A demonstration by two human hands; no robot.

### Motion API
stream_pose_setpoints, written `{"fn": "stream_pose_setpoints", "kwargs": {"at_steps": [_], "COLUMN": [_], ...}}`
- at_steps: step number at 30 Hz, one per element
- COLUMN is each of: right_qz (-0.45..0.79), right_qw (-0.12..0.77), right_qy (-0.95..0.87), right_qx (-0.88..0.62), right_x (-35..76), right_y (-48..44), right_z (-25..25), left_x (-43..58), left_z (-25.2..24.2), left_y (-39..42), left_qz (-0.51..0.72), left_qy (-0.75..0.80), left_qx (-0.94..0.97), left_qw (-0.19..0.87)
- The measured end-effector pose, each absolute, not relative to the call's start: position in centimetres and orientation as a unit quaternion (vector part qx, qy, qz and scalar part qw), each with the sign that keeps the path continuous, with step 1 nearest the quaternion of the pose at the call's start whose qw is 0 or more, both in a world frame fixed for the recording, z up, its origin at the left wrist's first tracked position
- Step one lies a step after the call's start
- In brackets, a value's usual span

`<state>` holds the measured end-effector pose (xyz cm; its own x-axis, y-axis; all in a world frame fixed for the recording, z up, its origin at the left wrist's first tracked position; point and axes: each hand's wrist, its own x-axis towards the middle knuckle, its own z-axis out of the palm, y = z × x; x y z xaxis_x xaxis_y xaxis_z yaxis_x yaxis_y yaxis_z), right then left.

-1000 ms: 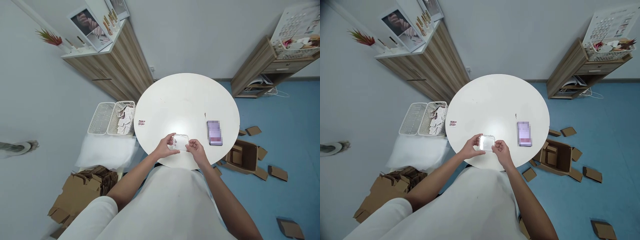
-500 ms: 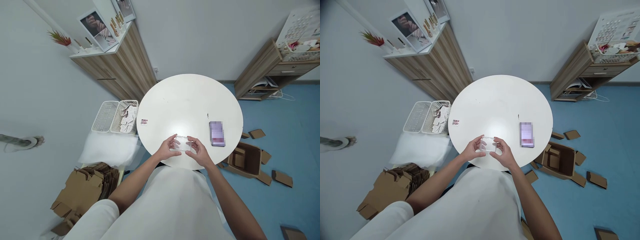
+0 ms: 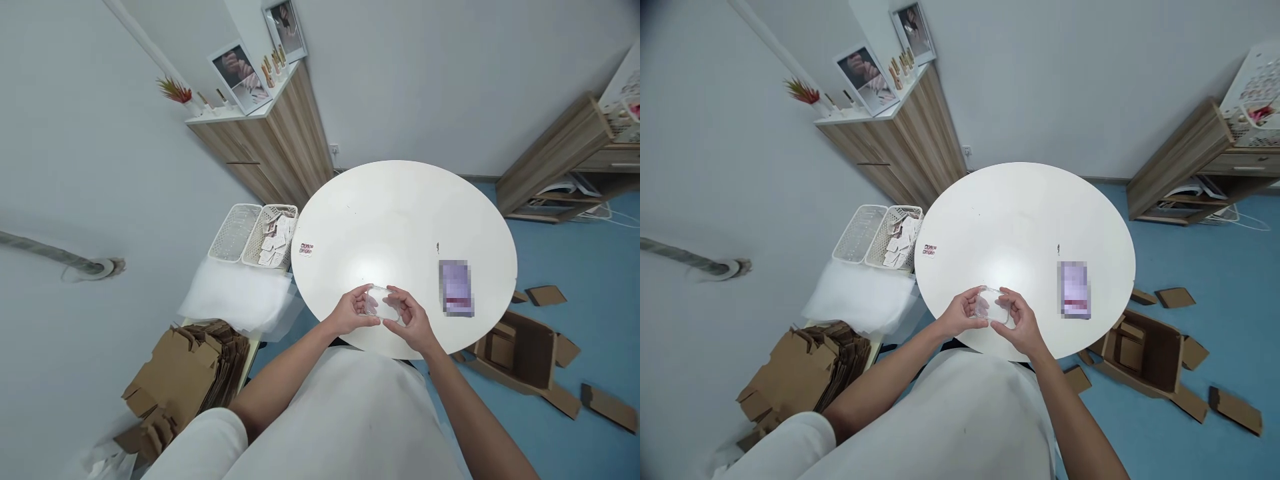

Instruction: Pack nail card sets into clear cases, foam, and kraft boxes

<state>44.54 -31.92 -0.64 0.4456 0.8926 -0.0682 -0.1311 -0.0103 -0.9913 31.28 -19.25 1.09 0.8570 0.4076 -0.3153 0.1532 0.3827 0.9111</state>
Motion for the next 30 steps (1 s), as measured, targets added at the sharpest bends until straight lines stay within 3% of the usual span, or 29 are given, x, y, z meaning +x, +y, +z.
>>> {"fn": "stream_pose_setpoints", "kwargs": {"at_steps": [8, 17, 30], "right_qz": [0.399, 0.447, 0.464], "right_qw": [0.672, 0.635, 0.579], "right_qy": [-0.272, -0.217, -0.141], "right_qx": [-0.561, -0.592, -0.656], "right_x": [45.0, 46.0, 44.9], "right_y": [-31.2, -31.1, -30.6], "right_z": [-0.1, 0.5, -3.5], "left_x": [31.2, 30.9, 29.1], "left_z": [1.3, 1.2, -2.0], "left_y": [-19.5, -18.4, -19.4], "left_qz": [0.076, 0.021, 0.033], "left_qy": [0.238, 0.29, 0.4], "left_qx": [0.587, 0.603, 0.571], "left_qw": [0.77, 0.743, 0.716]}}
